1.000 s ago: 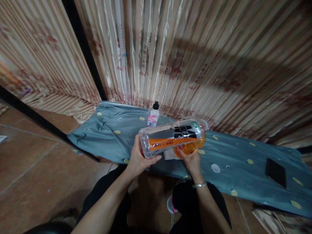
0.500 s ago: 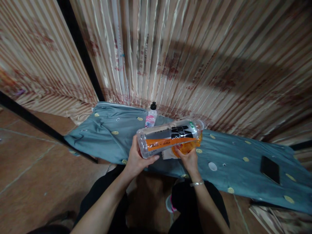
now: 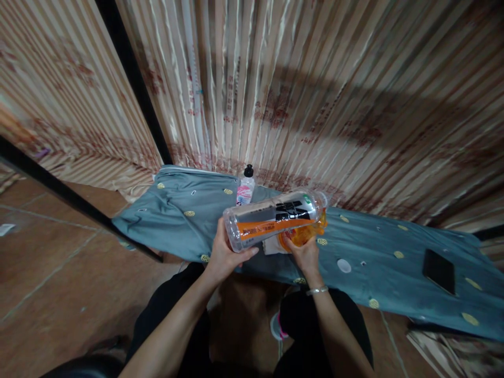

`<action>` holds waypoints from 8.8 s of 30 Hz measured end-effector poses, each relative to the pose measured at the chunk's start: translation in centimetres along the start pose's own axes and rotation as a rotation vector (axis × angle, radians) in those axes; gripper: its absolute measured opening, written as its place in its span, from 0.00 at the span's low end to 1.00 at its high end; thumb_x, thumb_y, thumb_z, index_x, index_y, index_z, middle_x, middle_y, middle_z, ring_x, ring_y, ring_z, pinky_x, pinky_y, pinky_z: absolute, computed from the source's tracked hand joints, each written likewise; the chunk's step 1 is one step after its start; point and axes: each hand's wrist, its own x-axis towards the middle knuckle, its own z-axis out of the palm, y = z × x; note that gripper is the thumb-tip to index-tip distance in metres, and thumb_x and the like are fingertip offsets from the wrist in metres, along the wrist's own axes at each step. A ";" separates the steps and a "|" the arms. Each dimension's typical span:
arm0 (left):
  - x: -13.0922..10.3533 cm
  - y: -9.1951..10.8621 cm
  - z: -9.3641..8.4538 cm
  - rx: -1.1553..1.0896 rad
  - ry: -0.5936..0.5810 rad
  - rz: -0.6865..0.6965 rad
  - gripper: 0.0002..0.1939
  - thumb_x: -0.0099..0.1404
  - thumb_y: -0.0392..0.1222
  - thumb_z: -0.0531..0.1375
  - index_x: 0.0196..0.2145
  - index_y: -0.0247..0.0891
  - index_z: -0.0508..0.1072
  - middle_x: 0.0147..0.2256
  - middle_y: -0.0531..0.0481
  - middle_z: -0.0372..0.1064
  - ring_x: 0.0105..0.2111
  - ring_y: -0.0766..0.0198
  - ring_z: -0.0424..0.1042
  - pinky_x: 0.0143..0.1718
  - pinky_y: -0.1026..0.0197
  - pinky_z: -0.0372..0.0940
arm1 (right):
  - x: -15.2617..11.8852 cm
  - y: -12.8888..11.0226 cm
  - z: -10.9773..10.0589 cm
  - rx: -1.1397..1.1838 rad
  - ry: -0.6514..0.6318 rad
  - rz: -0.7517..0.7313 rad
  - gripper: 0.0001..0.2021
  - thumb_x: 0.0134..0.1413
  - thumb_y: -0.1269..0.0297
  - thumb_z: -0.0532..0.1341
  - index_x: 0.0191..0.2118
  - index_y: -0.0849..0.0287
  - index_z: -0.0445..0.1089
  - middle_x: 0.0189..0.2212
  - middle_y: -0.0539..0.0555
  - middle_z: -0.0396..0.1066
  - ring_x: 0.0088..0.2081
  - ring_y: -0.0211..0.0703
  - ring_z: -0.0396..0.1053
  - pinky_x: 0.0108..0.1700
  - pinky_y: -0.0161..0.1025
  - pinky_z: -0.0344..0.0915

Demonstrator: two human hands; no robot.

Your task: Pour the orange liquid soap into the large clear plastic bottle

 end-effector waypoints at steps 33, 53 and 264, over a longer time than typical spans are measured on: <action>2.0 -0.2 -0.1 -0.012 -0.019 -0.047 0.54 0.44 0.54 0.91 0.58 0.46 0.64 0.41 0.56 0.81 0.17 0.72 0.69 0.12 0.68 0.63 | 0.2 -0.4 0.0 0.033 -0.009 -0.027 0.51 0.33 0.21 0.75 0.56 0.53 0.71 0.48 0.71 0.89 0.55 0.79 0.87 0.54 0.61 0.83; 3.2 1.4 -1.0 0.067 -0.158 -0.116 0.47 0.50 0.61 0.89 0.53 0.44 0.66 0.27 0.61 0.77 0.14 0.70 0.65 0.13 0.67 0.61 | 0.0 -0.5 0.0 0.054 -0.025 0.020 0.50 0.36 0.27 0.76 0.60 0.54 0.71 0.49 0.70 0.90 0.58 0.82 0.88 0.55 0.63 0.84; 0.9 1.8 -0.6 0.186 -0.100 0.019 0.43 0.53 0.52 0.90 0.60 0.45 0.77 0.51 0.41 0.87 0.59 0.33 0.87 0.55 0.34 0.87 | -0.3 -1.4 -0.4 0.045 -0.002 0.005 0.45 0.38 0.33 0.79 0.59 0.53 0.71 0.47 0.67 0.89 0.54 0.74 0.88 0.52 0.58 0.84</action>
